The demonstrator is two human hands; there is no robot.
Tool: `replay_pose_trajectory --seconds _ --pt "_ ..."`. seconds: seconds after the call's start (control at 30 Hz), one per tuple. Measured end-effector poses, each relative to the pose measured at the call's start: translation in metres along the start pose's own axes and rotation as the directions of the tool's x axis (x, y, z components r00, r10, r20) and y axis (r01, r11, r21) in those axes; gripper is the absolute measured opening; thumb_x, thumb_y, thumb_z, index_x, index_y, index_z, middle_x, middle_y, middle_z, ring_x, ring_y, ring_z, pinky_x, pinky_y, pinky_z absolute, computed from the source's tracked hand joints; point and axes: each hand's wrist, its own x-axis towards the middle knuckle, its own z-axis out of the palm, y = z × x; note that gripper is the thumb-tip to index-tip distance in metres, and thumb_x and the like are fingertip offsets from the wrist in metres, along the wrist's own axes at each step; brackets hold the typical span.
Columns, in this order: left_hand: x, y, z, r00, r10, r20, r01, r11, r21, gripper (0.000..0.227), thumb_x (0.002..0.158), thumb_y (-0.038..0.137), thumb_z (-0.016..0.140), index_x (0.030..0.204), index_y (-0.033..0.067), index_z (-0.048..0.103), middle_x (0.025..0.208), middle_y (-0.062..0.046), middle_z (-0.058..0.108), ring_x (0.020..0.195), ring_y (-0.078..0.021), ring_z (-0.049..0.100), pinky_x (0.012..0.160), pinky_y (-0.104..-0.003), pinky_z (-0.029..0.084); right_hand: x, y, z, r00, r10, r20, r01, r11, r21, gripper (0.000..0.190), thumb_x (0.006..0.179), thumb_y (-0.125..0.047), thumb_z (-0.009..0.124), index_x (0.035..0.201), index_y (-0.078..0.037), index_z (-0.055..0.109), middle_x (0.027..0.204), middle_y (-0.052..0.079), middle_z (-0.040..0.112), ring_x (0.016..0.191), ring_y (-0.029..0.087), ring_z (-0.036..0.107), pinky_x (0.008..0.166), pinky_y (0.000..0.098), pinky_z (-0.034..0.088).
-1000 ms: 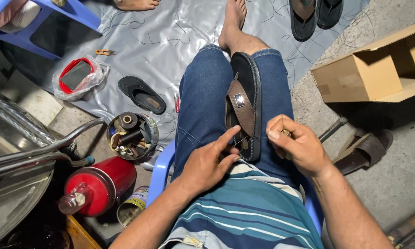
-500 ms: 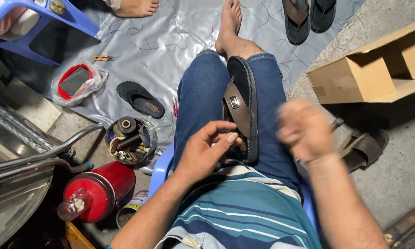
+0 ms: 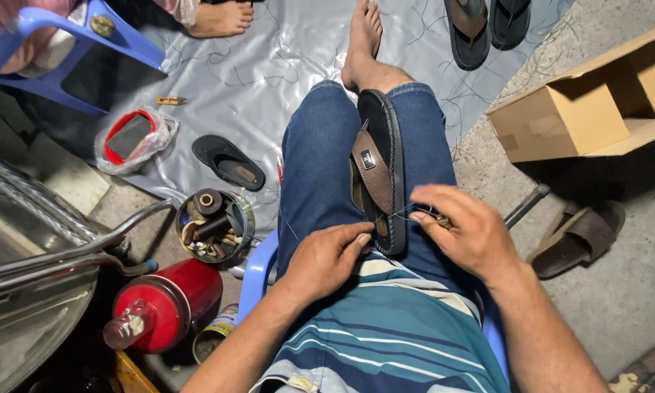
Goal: Hand-sewing a leather sandal to repair or assemble it.
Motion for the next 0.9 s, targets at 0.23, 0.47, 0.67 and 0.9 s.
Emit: replay_pose_trajectory --seconds 0.23,0.47,0.67,0.9 --pt "-0.001 0.013 0.001 0.996 -0.008 0.088 0.006 1.000 0.021 0.029 0.088 0.022 0.050 0.112 0.0107 0.063 0.098 -0.012 0.068 0.090 -0.0332 0.064 0.073 -0.042 0.052 0.029 -0.025 0.001 0.994 -0.011 0.106 0.009 1.000 0.018 0.004 0.078 -0.017 0.064 0.081 -0.016 0.061 0.057 0.007 0.060 0.059 0.028 0.062 0.056 0.0362 0.049" --pt "-0.003 0.004 0.002 0.997 0.049 0.065 -0.047 0.999 -0.020 0.025 0.088 0.019 0.052 0.106 0.0083 0.065 0.094 -0.013 0.068 0.089 -0.0338 0.064 0.072 -0.041 0.053 0.024 -0.022 -0.004 0.993 0.054 0.103 -0.060 0.997 0.054 0.003 0.078 -0.018 0.064 0.080 -0.017 0.062 0.055 0.007 0.059 0.057 0.029 0.061 0.055 0.0360 0.048" --pt "-0.018 0.002 -0.035 0.914 0.384 0.132 -0.244 0.780 -0.576 0.014 0.086 0.014 0.057 0.089 0.0105 0.070 0.133 -0.016 0.043 0.116 -0.0275 0.048 0.098 -0.038 0.036 0.007 0.004 -0.008 0.823 0.532 0.197 -0.567 0.783 0.256 0.005 0.077 -0.014 0.064 0.081 -0.014 0.068 0.047 0.000 0.057 0.044 0.010 0.044 0.045 0.0248 0.039" --pt "0.000 -0.007 -0.001 0.997 0.054 0.054 0.003 0.677 -0.736 0.047 0.074 0.008 0.058 0.120 -0.0009 0.055 0.110 -0.019 0.061 0.104 -0.0226 0.058 0.064 -0.021 0.038 0.010 -0.001 -0.004 0.841 0.455 0.294 -0.541 0.722 0.431 0.008 0.076 -0.009 0.067 0.082 -0.008 0.071 0.047 -0.002 0.054 0.047 0.005 0.043 0.042 0.0178 0.037"
